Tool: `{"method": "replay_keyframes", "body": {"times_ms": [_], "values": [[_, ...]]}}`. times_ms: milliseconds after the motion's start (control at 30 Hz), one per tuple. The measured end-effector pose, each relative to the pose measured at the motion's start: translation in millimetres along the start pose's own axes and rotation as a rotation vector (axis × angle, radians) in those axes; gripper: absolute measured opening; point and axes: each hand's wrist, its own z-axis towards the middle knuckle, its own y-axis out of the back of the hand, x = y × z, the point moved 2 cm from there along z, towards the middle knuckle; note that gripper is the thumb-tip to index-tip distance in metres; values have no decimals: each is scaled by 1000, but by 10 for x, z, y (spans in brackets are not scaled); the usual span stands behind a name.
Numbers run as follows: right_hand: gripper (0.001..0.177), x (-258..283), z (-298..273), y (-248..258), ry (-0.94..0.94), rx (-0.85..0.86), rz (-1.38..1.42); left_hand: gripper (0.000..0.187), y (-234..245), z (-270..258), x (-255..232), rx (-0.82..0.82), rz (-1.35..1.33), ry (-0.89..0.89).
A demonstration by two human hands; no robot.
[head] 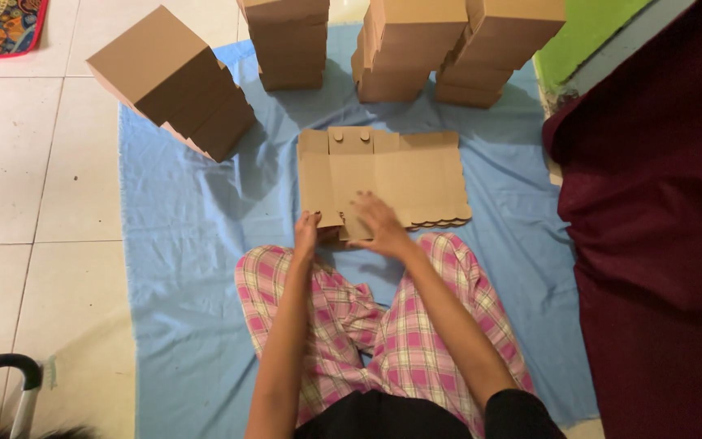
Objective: The person assembles cardboard boxes from flat cardboard cutouts by folding the panels and tucking in the flaps by hand, then stacks the finished boxes.
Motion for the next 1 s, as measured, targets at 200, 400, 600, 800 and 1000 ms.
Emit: {"method": "replay_keyframes", "body": {"times_ms": [200, 400, 600, 800, 1000], "values": [[70, -120, -8, -304, -84, 244, -87, 49, -30, -279, -386, 67, -515, 224], [83, -230, -106, -363, -106, 305, -96, 56, -18, -48, -184, 118, -309, 79], [57, -215, -80, -508, -98, 243, -138, 76, -104, -296, -460, 152, -388, 86], [66, -310, -153, -696, -68, 230, -226, 70, -37, -136, -220, 267, -228, 190], [62, -231, -154, -726, -17, 166, -287, 11, -59, -250, -330, 183, 3, -29]]}}
